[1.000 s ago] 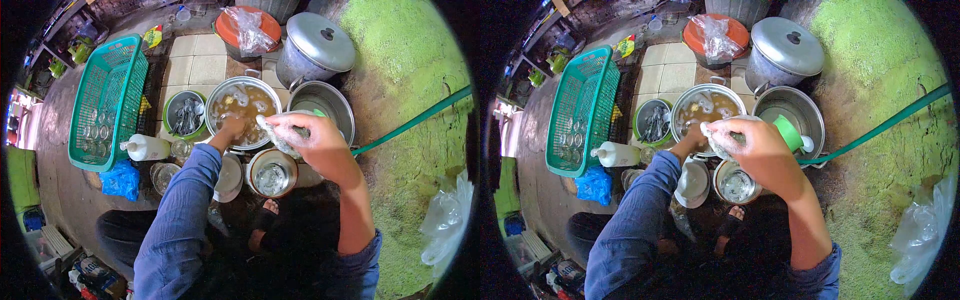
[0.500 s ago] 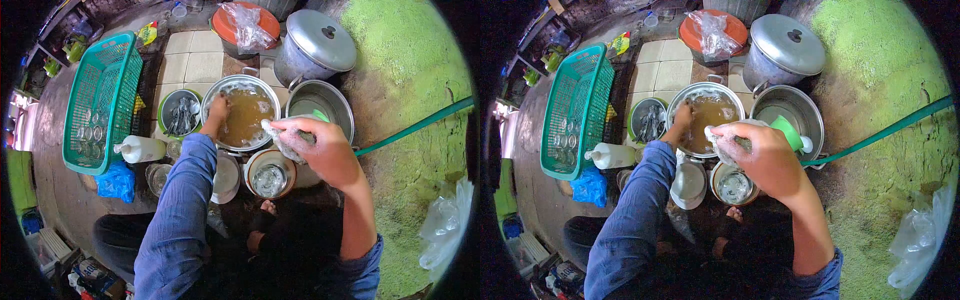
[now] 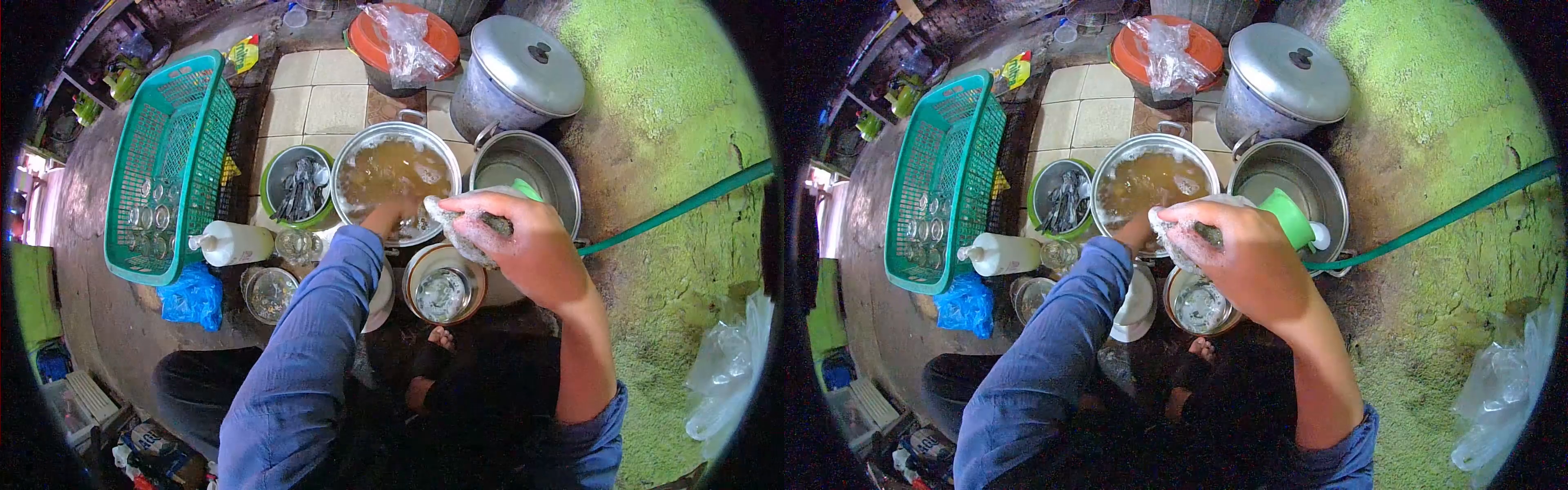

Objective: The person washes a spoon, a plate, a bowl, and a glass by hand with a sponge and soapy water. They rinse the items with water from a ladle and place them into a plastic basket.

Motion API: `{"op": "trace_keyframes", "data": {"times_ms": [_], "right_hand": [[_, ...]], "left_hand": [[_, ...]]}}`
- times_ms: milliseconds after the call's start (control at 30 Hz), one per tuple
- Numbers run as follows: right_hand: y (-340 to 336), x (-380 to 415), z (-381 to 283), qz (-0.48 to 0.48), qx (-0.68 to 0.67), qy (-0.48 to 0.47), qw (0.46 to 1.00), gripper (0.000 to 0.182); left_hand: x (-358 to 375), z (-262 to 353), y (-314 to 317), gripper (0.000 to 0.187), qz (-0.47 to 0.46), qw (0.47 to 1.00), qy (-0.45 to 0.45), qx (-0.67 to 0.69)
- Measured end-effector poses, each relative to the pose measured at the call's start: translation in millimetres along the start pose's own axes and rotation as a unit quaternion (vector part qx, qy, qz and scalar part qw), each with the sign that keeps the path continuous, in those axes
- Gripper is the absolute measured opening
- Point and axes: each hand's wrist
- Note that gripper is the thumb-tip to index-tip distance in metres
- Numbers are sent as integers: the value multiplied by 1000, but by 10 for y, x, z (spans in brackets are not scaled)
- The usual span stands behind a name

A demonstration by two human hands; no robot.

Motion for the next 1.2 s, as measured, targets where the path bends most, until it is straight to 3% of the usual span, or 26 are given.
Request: {"op": "trace_keyframes", "data": {"times_ms": [100,200,500,933,1200], "right_hand": [[6,-5,-13,-1,-16,11,1000,22],[-14,-19,-42,-8,-21,16,1000,23],[0,-16,-96,-20,-39,30,999,25],[18,-15,-211,-28,-40,14,999,24],[-7,8,-187,-24,-47,19,998,23]], "left_hand": [[244,70,28,22,-10,1000,-4,12],[560,-236,-10,22,-16,1000,-9,25],[521,-636,-323,22,-33,998,-22,56],[593,-257,-464,22,-61,991,-37,109],[661,-341,-506,22,-87,985,-43,143]]}}
Point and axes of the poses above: each hand's wrist, its own x-axis away from the middle knuckle, its own y-axis out of the palm, z = x × y, and after that the axes turned 12 degrees about -y, right-handed
